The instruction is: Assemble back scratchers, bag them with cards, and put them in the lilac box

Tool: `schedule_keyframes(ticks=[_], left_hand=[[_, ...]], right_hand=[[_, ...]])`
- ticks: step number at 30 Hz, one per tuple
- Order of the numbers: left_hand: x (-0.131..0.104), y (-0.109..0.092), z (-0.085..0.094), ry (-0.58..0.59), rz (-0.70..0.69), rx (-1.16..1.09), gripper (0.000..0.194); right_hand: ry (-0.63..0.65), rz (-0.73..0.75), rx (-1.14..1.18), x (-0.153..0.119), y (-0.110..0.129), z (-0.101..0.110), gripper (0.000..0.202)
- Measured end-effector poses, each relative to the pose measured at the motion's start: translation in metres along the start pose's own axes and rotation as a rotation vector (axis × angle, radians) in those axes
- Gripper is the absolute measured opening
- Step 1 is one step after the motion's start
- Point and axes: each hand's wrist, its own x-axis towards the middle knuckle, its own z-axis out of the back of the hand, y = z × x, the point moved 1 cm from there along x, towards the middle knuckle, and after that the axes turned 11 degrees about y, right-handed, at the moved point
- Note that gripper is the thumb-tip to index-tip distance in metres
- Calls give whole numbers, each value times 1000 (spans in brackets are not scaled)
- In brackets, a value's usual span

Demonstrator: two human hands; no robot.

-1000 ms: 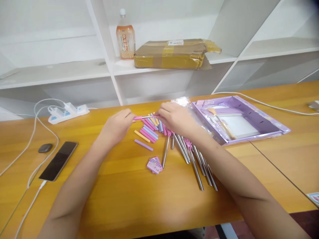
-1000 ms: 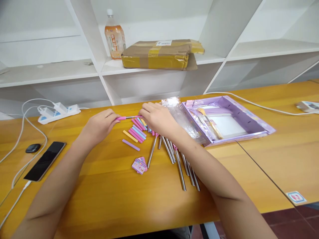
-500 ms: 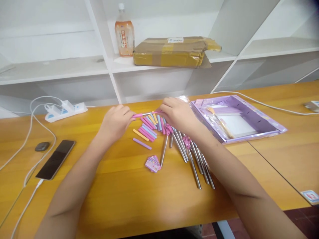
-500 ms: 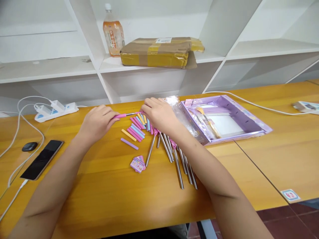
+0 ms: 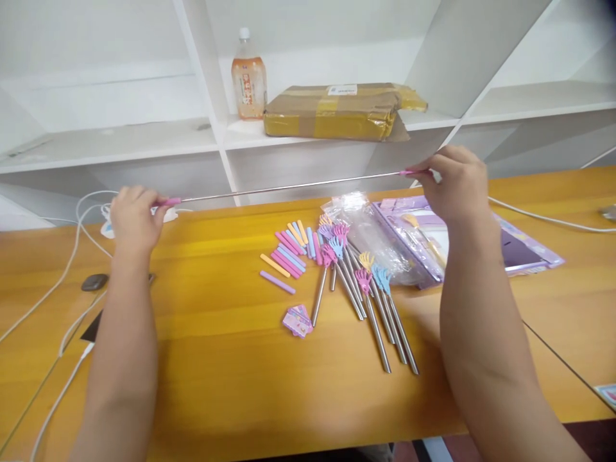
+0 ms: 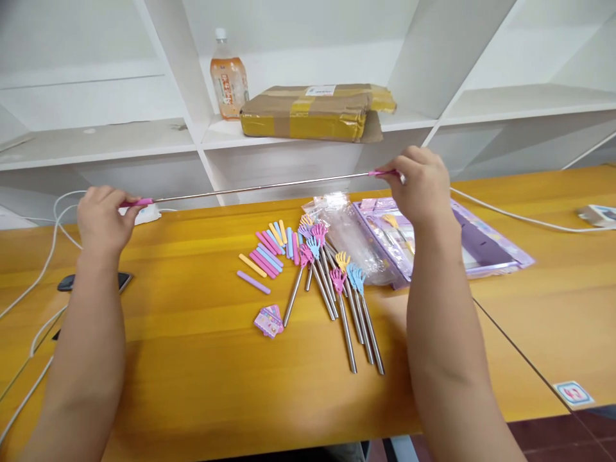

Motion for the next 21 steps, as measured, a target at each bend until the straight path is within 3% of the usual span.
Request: schedule_keyframes(ticks=[3,9,14,21], left_hand=[[2,-7,-2,9,6,-14,26],[4,-27,-3,97,-43,19,27],[2,-34,1,71,-126,28,38],[2,-36,2,87,-165,-2,34]], right_hand=[[-46,-14,28,-7,-17,-4,18],[-35,-50,39,-10,-24,-14,17],[-8,-84,-11,-13,-28,-5,22],[55,-137,-71,-16,-19,8,19]])
